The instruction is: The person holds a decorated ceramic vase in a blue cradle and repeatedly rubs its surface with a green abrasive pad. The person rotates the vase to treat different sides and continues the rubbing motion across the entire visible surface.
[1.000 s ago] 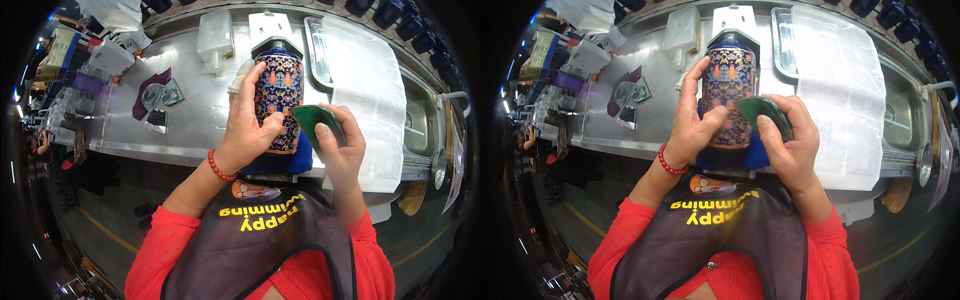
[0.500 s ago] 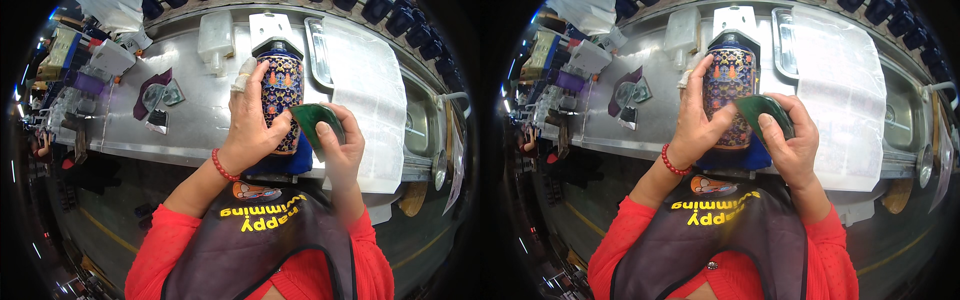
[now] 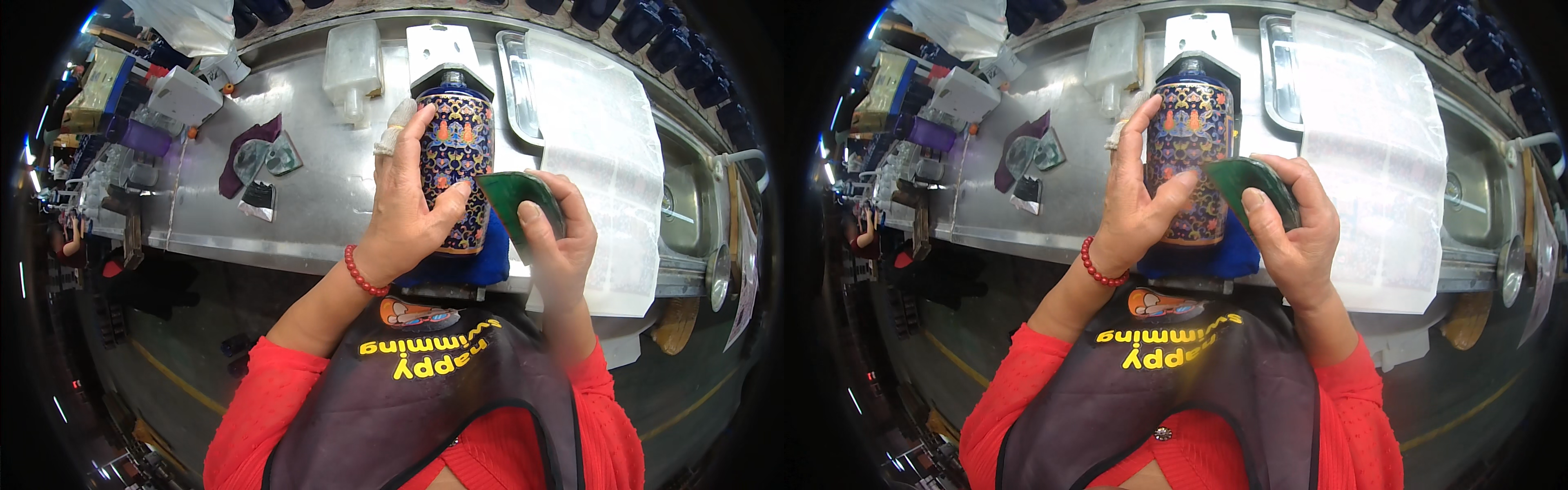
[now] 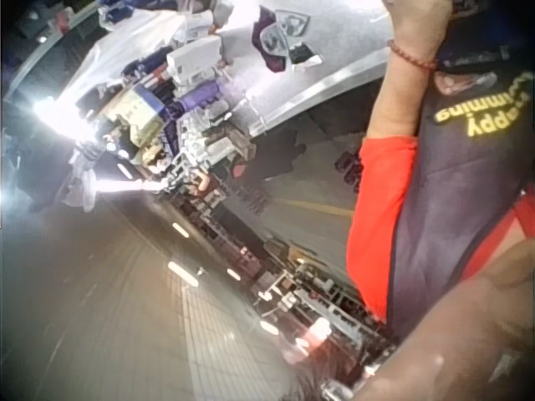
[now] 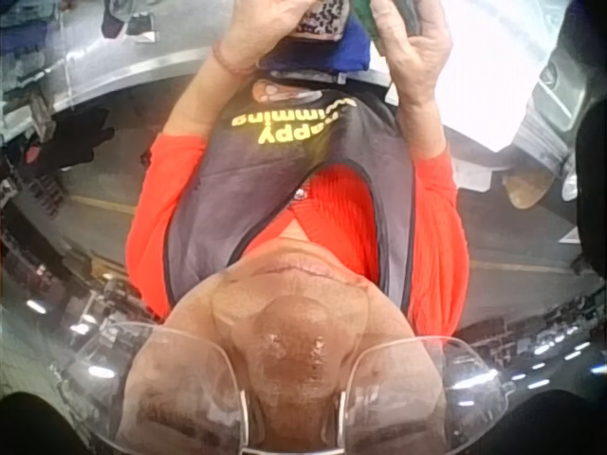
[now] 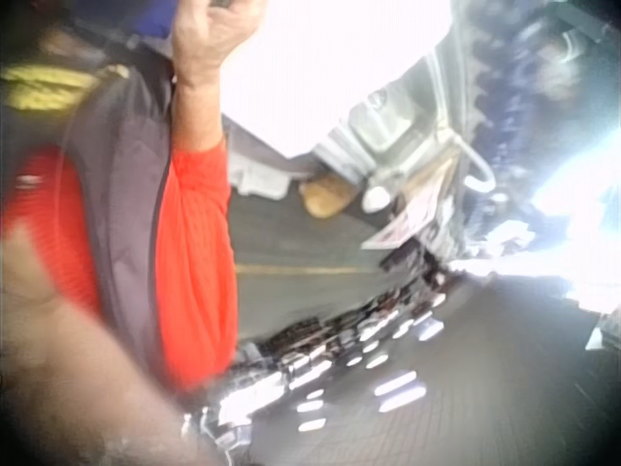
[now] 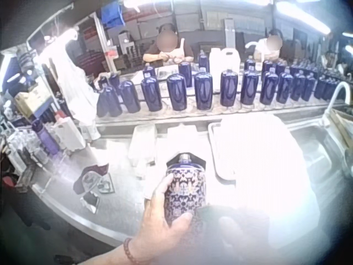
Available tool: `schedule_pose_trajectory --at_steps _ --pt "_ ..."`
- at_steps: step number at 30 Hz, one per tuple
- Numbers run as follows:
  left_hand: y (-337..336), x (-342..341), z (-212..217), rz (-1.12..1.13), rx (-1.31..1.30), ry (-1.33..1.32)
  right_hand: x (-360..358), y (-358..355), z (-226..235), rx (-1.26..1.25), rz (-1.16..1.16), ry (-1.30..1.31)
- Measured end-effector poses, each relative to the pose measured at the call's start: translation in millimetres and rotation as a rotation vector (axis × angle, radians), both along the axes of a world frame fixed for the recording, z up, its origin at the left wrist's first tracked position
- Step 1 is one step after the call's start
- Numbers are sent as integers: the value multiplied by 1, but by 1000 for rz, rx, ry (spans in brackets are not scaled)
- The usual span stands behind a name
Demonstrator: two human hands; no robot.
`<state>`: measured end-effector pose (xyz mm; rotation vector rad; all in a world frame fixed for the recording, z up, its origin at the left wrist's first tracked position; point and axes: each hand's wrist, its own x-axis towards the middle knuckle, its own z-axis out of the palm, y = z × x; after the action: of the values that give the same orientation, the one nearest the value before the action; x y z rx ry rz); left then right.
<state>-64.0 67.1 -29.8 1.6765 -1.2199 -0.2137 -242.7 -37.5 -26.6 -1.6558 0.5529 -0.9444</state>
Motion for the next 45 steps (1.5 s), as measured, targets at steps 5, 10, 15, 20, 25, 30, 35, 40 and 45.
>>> schedule_pose_trajectory --at_steps 5,10,15,20,25,30,35,40,45 --pt "-1 1 5 -45 -65 52 -6 0 9 29 29 110" --pt "-5 -3 9 -18 -31 188 -3 -3 7 -206 -24 55" --pt "-1 -2 4 -12 -18 49 4 -5 -9 -470 27 58" --pt "-2 0 4 21 -27 79 11 -3 -18 -577 98 87" --pt "1 2 10 16 -38 -62 12 -1 -18 -602 111 94" --pt "7 5 7 33 -64 -81 7 2 -17 -590 108 175" --pt "13 3 3 20 -49 -22 6 4 -16 -578 120 233" --pt "10 4 4 21 -74 -4 9 4 -15 -585 128 230" --pt "5 5 5 42 -70 -56 8 3 -15 -592 124 255"
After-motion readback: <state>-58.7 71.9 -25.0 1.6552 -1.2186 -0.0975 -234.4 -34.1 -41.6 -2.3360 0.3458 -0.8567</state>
